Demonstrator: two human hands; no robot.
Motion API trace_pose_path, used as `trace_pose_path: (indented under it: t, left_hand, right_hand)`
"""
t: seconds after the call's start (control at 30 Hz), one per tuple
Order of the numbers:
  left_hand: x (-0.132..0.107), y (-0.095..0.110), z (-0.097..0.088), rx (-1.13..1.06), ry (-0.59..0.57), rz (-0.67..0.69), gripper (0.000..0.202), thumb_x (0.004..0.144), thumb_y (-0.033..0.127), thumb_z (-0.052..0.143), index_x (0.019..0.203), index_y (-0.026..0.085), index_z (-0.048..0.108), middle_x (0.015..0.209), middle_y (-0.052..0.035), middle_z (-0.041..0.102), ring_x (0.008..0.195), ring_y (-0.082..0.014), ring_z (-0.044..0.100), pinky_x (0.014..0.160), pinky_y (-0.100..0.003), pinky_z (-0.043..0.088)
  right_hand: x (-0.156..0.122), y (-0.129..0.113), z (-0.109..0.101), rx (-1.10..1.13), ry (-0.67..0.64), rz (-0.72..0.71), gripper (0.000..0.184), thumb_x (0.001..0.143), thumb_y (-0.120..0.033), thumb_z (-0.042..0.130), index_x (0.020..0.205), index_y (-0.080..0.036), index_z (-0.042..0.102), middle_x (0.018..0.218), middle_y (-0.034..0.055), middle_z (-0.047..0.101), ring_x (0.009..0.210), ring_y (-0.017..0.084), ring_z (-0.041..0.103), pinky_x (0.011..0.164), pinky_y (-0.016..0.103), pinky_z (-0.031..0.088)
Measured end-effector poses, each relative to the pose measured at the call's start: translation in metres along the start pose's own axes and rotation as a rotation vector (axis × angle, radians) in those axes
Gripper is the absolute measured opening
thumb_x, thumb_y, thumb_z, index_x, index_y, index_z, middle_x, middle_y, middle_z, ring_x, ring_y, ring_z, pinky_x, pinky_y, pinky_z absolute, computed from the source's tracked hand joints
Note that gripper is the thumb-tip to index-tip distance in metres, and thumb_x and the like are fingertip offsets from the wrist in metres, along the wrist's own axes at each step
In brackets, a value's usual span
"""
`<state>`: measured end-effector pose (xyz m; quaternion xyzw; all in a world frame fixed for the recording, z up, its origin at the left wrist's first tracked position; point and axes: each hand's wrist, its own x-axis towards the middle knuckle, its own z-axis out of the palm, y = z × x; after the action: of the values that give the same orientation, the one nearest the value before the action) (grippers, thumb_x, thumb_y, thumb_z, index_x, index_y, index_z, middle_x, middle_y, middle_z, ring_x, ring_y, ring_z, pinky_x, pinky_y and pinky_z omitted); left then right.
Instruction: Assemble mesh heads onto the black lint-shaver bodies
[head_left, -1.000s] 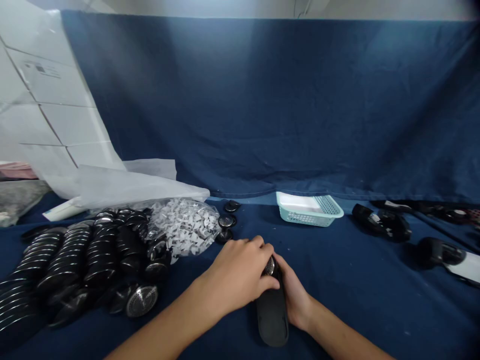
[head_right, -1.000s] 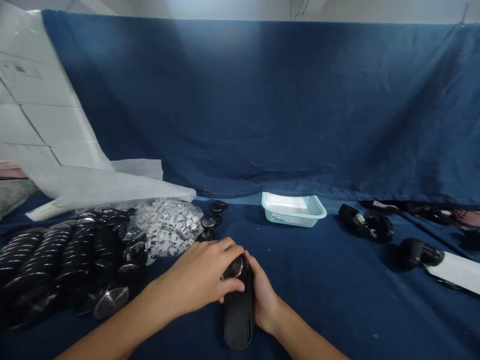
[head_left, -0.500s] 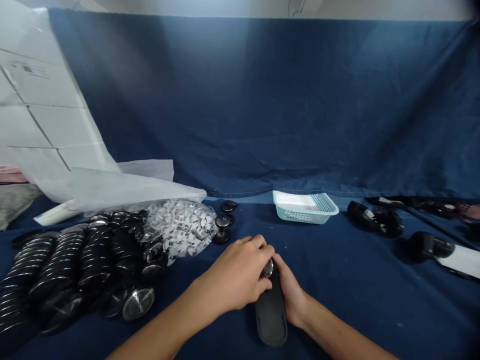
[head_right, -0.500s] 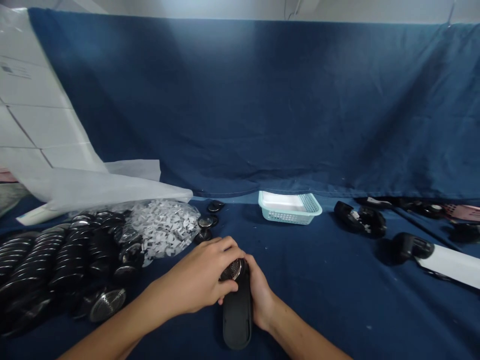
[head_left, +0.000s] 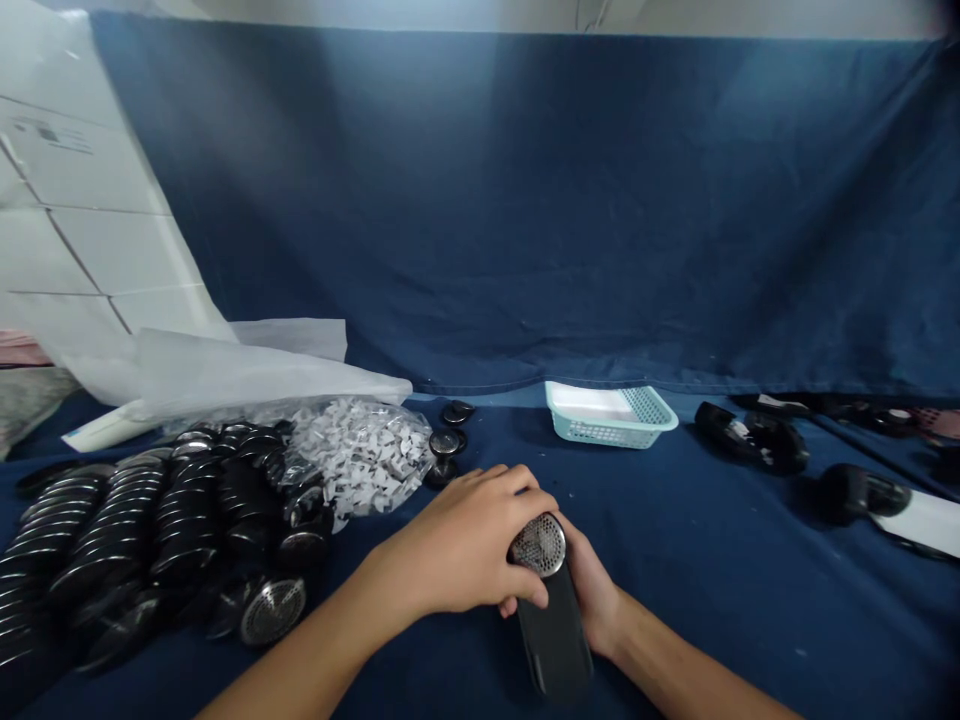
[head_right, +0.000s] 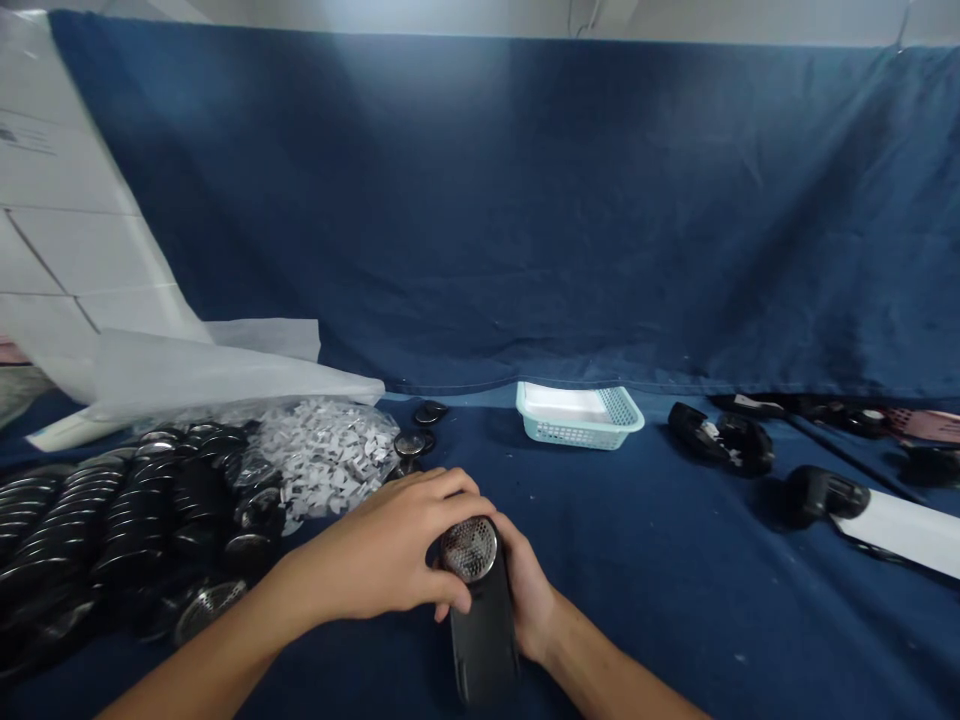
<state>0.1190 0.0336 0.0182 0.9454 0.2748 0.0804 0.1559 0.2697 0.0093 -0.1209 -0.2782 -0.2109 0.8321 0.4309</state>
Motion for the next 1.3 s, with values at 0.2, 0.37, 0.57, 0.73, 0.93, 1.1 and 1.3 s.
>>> trace_pose_path:
  t: [0.2, 0.37, 0.57, 0.73, 0.93, 1.1, 1.3]
  left_hand:
    - [-0.003, -0.004, -0.001, 0.025, -0.027, 0.007, 0.049, 0.069, 0.027, 0.077, 0.115, 0.027, 0.061, 0.103, -0.0017, 0.058, 0.088, -0.0202, 0.059, 0.071, -0.029, 0.046]
    - [-0.005, 0.001, -0.004, 0.152, -0.043, 0.124, 0.030, 0.076, 0.021, 0.070, 0.105, 0.016, 0.062, 0.100, -0.0053, 0.056, 0.089, -0.0206, 0.057, 0.076, -0.030, 0.047]
    - [-0.004, -0.003, -0.005, 0.209, -0.007, 0.123, 0.032, 0.082, 0.022, 0.065, 0.113, 0.018, 0.061, 0.104, -0.0068, 0.058, 0.093, -0.0227, 0.058, 0.086, -0.035, 0.044]
    - [-0.004, -0.018, -0.007, 0.071, 0.006, -0.048, 0.062, 0.079, 0.036, 0.068, 0.137, 0.033, 0.045, 0.122, -0.0031, 0.057, 0.105, -0.0253, 0.057, 0.086, -0.034, 0.045]
    - [0.007, -0.041, 0.010, -0.134, 0.007, -0.211, 0.064, 0.083, 0.056, 0.055, 0.142, 0.035, 0.038, 0.136, -0.0028, 0.052, 0.118, -0.0247, 0.054, 0.093, -0.033, 0.044]
    - [0.018, -0.051, 0.027, -0.238, 0.075, -0.194, 0.056, 0.089, 0.053, 0.047, 0.140, 0.030, 0.041, 0.135, -0.0044, 0.054, 0.117, -0.0217, 0.055, 0.097, -0.031, 0.042]
    - [0.013, -0.049, 0.020, -0.002, -0.004, -0.294, 0.051, 0.084, 0.057, 0.050, 0.127, 0.031, 0.055, 0.113, -0.0066, 0.062, 0.105, -0.0274, 0.059, 0.084, -0.035, 0.046]
  right_hand:
    - [-0.002, -0.003, 0.011, 0.054, 0.055, -0.019, 0.056, 0.089, -0.057, 0.042, 0.084, -0.008, 0.069, 0.065, 0.0092, 0.071, 0.052, 0.019, 0.065, 0.053, 0.027, 0.051]
    - [-0.005, -0.006, 0.015, -0.033, 0.134, 0.050, 0.067, 0.089, -0.060, 0.034, 0.078, -0.005, 0.069, 0.055, 0.0114, 0.066, 0.047, 0.019, 0.063, 0.050, 0.026, 0.051]
    - [-0.005, -0.014, 0.015, -0.069, 0.139, 0.048, 0.067, 0.088, -0.065, 0.037, 0.078, -0.006, 0.068, 0.057, 0.0109, 0.067, 0.050, 0.019, 0.064, 0.050, 0.025, 0.048]
    - [-0.004, -0.020, 0.021, -0.026, 0.142, -0.097, 0.058, 0.088, -0.066, 0.045, 0.097, -0.013, 0.067, 0.076, 0.0076, 0.071, 0.058, 0.017, 0.064, 0.063, 0.030, 0.050]
    - [-0.004, -0.019, 0.027, 0.044, 0.198, -0.234, 0.044, 0.091, -0.054, 0.050, 0.105, -0.015, 0.065, 0.087, 0.0061, 0.071, 0.072, 0.018, 0.065, 0.078, 0.032, 0.049]
    - [0.004, -0.016, 0.017, 0.036, 0.267, -0.252, 0.046, 0.092, -0.056, 0.044, 0.105, -0.016, 0.063, 0.083, 0.0050, 0.071, 0.079, 0.020, 0.066, 0.081, 0.033, 0.048]
    - [0.011, -0.014, 0.000, -0.044, 0.343, -0.279, 0.029, 0.089, -0.046, 0.054, 0.101, -0.019, 0.055, 0.082, 0.0037, 0.068, 0.076, 0.019, 0.067, 0.078, 0.034, 0.050]
